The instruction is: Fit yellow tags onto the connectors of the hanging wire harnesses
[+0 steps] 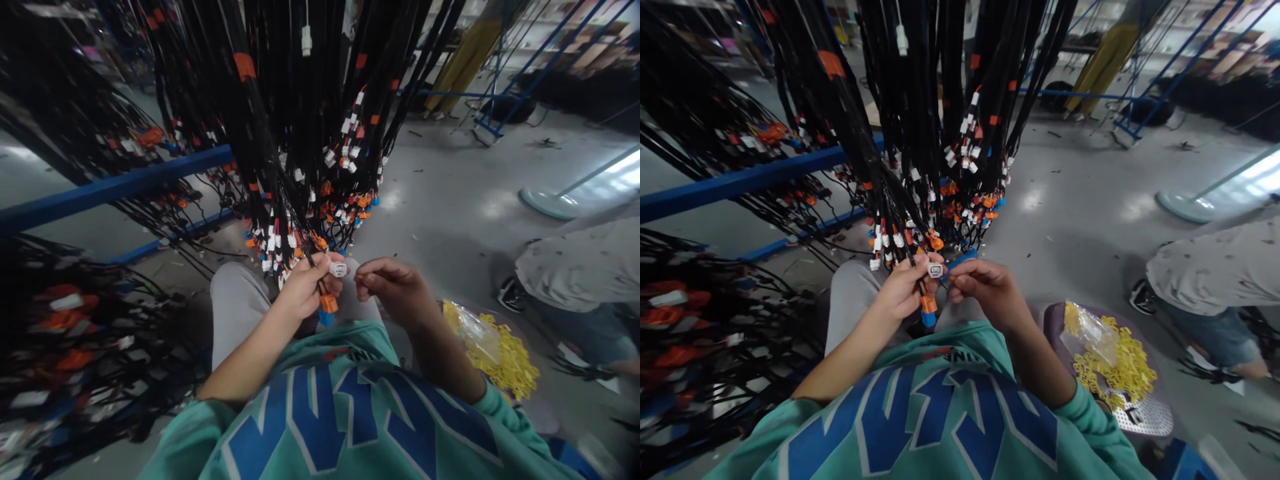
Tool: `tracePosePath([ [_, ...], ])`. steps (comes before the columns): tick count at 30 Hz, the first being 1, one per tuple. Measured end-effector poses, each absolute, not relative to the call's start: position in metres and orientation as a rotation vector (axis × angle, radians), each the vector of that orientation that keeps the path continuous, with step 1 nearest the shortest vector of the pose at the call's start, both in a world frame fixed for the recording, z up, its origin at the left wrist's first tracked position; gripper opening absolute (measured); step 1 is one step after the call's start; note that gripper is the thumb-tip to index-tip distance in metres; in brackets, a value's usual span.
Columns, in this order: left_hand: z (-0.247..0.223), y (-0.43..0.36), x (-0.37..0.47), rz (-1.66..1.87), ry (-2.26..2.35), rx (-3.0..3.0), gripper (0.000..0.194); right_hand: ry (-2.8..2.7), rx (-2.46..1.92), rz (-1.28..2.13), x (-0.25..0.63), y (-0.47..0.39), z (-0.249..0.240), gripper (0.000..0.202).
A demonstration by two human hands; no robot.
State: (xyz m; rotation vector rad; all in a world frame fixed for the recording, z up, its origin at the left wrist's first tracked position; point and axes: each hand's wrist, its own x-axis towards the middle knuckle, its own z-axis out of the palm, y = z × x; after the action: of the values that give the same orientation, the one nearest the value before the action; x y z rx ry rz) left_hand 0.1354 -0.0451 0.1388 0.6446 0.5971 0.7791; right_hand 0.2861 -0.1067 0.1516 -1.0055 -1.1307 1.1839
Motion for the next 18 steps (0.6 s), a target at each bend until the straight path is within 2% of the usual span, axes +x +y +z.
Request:
tracePosePath([
  [4, 0.138, -0.046, 0.135, 0.795, 0.591, 0.649, 0.032, -1.210, -1.081, 1.047, 0.275, -0.109, 0.154, 0.018],
  [9, 0.136, -0.045, 0.133, 0.803, 0.573, 0.656, 0.038, -1.428, -1.272, 0.595, 0.262, -0.110, 0.156, 0.004],
  [14, 0.136, -0.046, 0.132, 0.810, 0.595, 0.637, 0.037, -1.573, -1.243, 0.278, 0.257, -0.104, 0.153, 0.010],
  [18, 0.140, -0.048, 0.132, 0.814, 0.609, 0.634, 0.036, -1.566, -1.223, 0.242, 0.255, -0.100, 0.148, 0.008],
])
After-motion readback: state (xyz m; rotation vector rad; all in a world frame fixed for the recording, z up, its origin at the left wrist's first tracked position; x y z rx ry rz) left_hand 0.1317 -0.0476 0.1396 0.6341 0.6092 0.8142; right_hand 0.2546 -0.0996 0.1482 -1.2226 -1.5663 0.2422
